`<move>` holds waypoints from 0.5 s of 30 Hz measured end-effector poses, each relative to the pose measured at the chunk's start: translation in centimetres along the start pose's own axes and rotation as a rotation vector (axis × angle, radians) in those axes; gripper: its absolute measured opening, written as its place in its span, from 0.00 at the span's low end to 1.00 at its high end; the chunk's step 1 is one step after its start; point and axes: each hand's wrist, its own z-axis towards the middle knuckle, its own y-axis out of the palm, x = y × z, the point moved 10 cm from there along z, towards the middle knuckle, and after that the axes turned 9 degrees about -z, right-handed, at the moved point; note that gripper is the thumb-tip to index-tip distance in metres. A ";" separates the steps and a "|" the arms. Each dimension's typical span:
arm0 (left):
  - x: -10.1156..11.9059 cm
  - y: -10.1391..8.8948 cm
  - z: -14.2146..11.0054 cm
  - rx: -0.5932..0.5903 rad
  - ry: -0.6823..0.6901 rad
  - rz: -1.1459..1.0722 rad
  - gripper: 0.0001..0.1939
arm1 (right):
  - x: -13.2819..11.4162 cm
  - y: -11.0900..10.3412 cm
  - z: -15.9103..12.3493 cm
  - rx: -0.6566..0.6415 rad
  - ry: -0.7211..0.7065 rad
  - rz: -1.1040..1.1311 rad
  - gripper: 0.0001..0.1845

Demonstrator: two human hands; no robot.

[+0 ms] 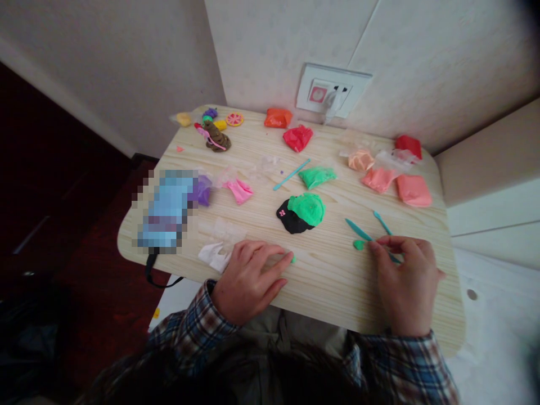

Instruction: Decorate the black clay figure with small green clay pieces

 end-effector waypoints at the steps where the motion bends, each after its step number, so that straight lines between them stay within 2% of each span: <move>1: 0.2 0.0 0.0 0.006 0.015 0.017 0.17 | -0.1 -0.4 -0.1 0.013 -0.001 0.032 0.12; 3: 0.6 0.0 0.1 0.022 0.036 0.040 0.15 | -0.4 -1.1 -0.5 0.008 -0.009 0.144 0.10; 5: 0.8 -0.1 0.2 0.043 0.040 0.052 0.14 | -1.5 -0.9 -1.4 -0.072 -0.055 0.274 0.09; 8: 0.8 -0.3 0.2 0.062 0.021 0.052 0.15 | -5.4 0.6 -3.5 -0.286 -0.264 0.406 0.07; 10: 0.4 -0.3 0.1 0.054 -0.015 0.026 0.16 | -7.6 1.4 -4.9 -0.361 -0.355 0.445 0.09; 15: -1.0 -0.1 0.1 0.016 -0.142 -0.176 0.17 | -8.6 2.5 -5.1 -0.356 -0.302 0.415 0.14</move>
